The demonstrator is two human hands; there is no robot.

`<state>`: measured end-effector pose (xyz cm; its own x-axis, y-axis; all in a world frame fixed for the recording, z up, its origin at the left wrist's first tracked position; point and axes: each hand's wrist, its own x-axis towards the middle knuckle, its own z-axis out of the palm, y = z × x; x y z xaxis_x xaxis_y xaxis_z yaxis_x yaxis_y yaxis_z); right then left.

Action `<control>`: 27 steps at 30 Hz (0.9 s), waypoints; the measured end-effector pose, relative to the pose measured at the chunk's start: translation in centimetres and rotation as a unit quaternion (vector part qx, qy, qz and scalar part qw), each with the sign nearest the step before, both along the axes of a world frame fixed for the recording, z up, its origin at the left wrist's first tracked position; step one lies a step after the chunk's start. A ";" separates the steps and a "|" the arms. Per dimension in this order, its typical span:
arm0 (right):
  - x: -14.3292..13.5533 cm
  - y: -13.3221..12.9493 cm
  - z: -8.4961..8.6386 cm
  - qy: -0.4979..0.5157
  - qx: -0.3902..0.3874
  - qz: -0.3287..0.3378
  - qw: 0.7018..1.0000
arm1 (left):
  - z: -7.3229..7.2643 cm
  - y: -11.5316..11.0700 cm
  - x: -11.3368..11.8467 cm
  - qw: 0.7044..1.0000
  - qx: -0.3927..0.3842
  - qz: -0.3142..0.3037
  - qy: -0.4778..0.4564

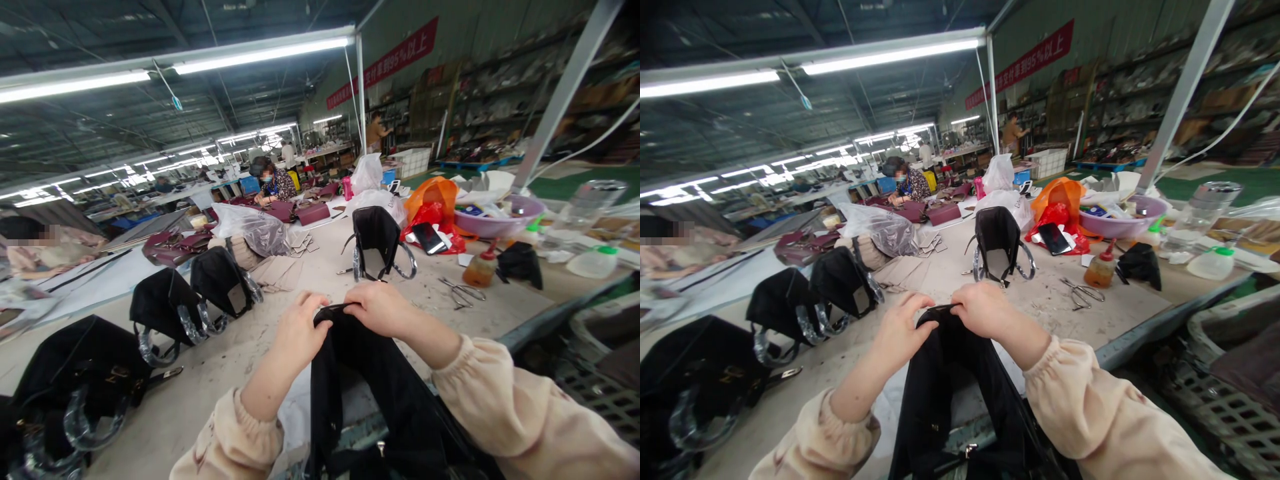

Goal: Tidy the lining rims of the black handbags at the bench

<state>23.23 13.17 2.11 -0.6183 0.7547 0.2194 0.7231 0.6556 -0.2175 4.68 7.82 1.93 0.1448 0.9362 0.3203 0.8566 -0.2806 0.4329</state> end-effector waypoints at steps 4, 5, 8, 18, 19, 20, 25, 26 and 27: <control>0.2 0.0 -0.1 0.003 0.002 -0.001 1.000 | -0.1 0.5 0.1 0.998 -0.052 0.014 -0.045; 0.3 0.0 -0.2 0.004 0.003 -0.001 1.000 | -0.2 0.6 0.1 0.995 -0.068 0.014 -0.067; 0.5 -0.1 -0.2 0.004 0.007 -0.007 1.000 | -0.1 0.5 -0.1 0.987 -0.100 0.013 -0.122; 0.7 0.0 -0.8 0.069 0.012 0.022 0.997 | -0.5 0.5 -0.2 0.985 -0.091 0.034 -0.140; 0.8 -0.1 -0.8 0.087 0.009 0.039 0.995 | -0.6 0.5 -0.1 0.985 -0.089 0.035 -0.144; 0.9 -0.1 -0.8 0.103 0.008 0.059 0.993 | -0.8 0.5 -0.1 0.985 -0.087 0.036 -0.148; 0.5 -0.7 0.0 0.113 0.050 0.114 0.986 | -1.4 0.5 0.1 0.987 -0.064 0.032 -0.142; 0.3 -0.7 0.1 0.109 0.060 0.110 0.986 | -1.5 0.5 0.1 0.988 -0.060 0.032 -0.138; 0.1 -0.7 0.2 0.105 0.066 0.106 0.987 | -1.5 0.6 0.1 0.989 -0.057 0.031 -0.134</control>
<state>23.34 12.43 2.30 -0.6893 0.5696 0.4477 0.5145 0.8199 -0.2509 4.77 8.38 0.43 0.0109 0.9726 0.2323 0.7213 -0.1685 0.6718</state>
